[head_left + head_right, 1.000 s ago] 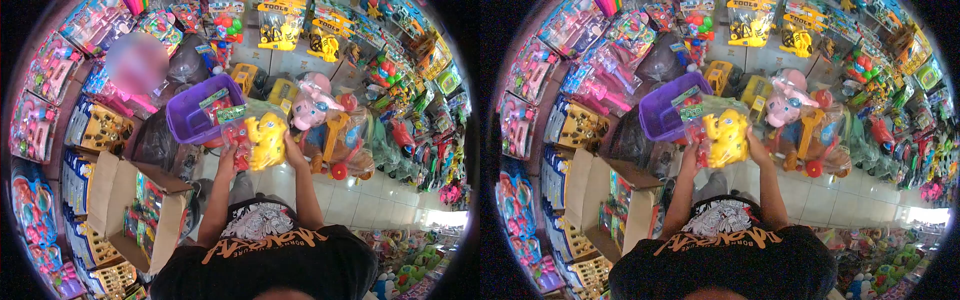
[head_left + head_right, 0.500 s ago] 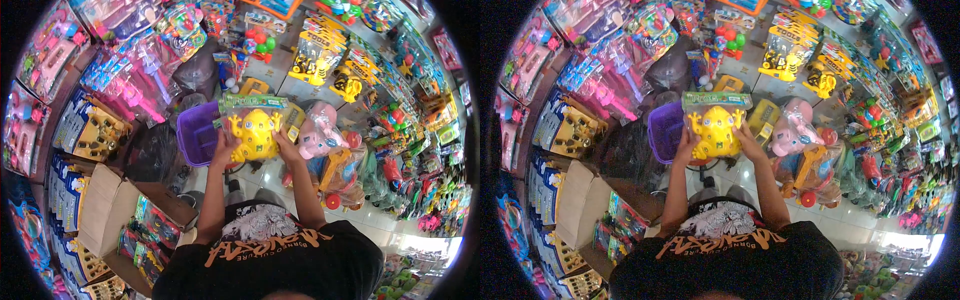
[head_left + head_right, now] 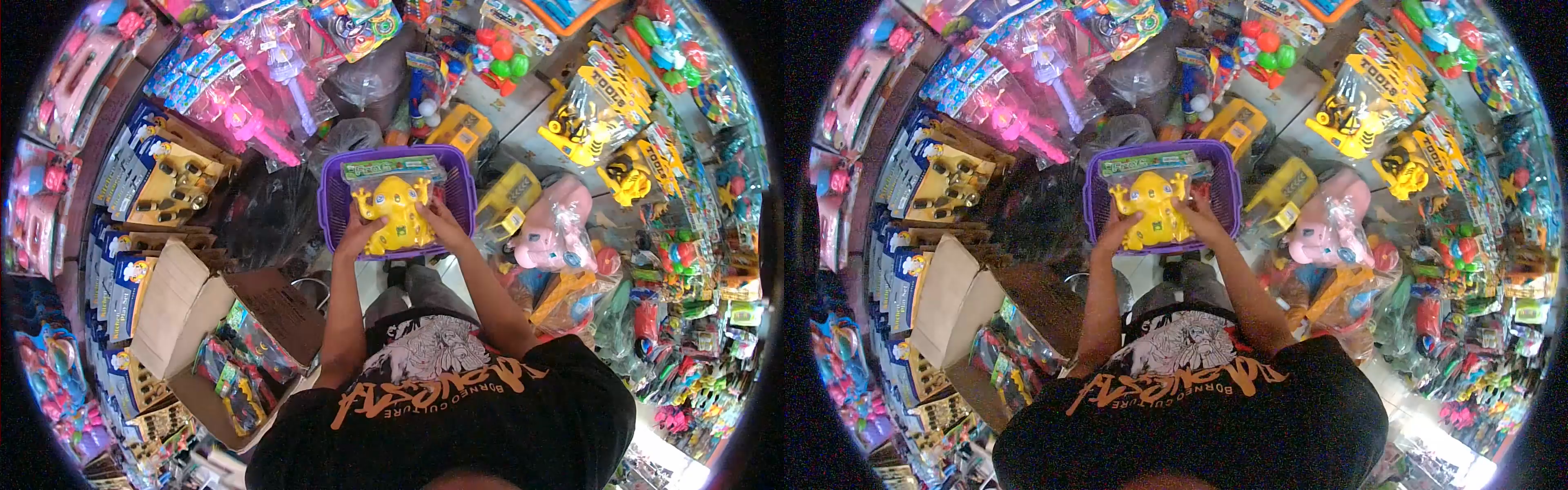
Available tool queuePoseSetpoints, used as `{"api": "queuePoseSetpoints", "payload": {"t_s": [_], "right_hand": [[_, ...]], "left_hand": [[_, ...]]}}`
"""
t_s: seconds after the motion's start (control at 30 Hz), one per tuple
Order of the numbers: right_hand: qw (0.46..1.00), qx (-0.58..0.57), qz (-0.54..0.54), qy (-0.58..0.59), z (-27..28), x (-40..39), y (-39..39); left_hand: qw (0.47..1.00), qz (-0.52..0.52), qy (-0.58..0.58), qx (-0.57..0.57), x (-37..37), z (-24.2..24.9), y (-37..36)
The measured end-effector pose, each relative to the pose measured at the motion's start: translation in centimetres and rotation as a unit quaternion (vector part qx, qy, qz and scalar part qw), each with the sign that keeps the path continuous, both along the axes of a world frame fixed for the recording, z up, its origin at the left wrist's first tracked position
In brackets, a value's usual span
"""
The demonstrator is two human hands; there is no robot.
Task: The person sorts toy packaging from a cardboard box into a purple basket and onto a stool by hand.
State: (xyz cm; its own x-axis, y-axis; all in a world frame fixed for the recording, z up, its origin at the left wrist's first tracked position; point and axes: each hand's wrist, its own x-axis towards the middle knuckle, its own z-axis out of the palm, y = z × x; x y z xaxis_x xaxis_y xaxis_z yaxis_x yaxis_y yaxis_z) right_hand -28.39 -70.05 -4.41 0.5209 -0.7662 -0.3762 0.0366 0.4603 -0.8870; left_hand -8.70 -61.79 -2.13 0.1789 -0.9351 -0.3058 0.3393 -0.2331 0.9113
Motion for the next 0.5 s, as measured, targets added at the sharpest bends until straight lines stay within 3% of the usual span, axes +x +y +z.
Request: {"api": "queuePoseSetpoints", "payload": {"t_s": [0.1,0.17,0.2,0.23,0.3,0.43,0.5], "right_hand": [[0.998,0.021,0.062,-0.005,-1.4,1.9,-1.1],[0.988,-0.057,0.106,0.100,-5.1,2.7,-1.7],[0.992,0.003,0.120,0.034,-1.2,2.8,-1.7],[0.993,0.011,0.115,0.030,-1.4,3.0,-2.0],[0.975,0.007,0.195,0.104,-2.0,3.2,-3.2],[0.985,-0.059,0.153,0.047,-3.6,2.5,-4.0],[0.981,-0.072,0.144,0.108,-6.9,2.2,-4.3]], "left_hand": [[0.995,0.008,-0.101,-0.018,2.0,-2.3,-0.4],[0.997,0.022,-0.044,0.058,2.3,-1.6,-0.6],[0.997,0.039,-0.009,0.065,2.9,-3.1,-0.5],[0.997,0.033,-0.013,0.073,3.1,-4.4,-0.3],[0.994,0.088,0.029,0.048,3.3,-6.1,-0.1],[0.994,0.094,0.001,0.064,3.7,-8.6,0.2],[0.993,0.086,-0.011,0.076,3.9,-9.7,0.5]]}}
